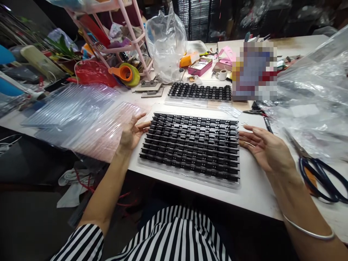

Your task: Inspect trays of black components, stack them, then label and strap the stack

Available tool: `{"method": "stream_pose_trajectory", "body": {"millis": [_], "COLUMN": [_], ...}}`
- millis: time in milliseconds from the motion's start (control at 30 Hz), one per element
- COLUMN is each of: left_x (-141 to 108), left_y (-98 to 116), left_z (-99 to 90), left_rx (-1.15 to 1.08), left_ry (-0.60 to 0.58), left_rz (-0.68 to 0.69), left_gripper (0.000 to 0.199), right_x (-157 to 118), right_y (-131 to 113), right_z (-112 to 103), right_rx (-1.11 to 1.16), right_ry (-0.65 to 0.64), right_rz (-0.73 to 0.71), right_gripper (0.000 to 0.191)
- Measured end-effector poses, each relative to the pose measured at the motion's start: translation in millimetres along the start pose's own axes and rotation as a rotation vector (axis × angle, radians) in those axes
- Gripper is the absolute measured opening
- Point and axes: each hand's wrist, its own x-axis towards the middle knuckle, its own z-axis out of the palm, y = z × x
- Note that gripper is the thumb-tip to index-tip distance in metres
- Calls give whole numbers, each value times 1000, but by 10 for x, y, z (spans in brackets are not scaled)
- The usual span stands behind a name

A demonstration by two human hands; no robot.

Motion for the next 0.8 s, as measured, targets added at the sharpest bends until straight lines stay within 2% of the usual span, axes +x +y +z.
{"method": "stream_pose_trajectory", "body": {"millis": [133,267,400,467,533,600,700,800], "left_x": [31,-27,-315,-496,-651,-764,-876,-968], "left_y": [-106,-108,-57,-53,-71,-102,-141,-151], "left_z": [43,19,-151,-244,-294,-287,-207,-139], "left_rx": [290,359,400,434,473,517,573,629], "left_ry": [58,66,43,55,72,81,94,138], "left_rz": [41,38,46,64,90,122,181,214], "left_gripper": [61,58,42,35,28,22,16,19], "right_x": [16,-76,-394,-596,-759,-853,-875,-842], "right_y": [33,79,188,261,343,436,567,635], "right_z": [56,70,-54,-119,-156,-160,-132,-119], "right_rx": [-161,-354,-796,-884,-839,-701,-450,-331], "right_ry": [37,70,38,58,102,186,311,320], "right_rz": [-83,-136,-266,-290,-269,-270,-339,-369], "right_gripper": [16,21,36,36,36,34,28,28]}}
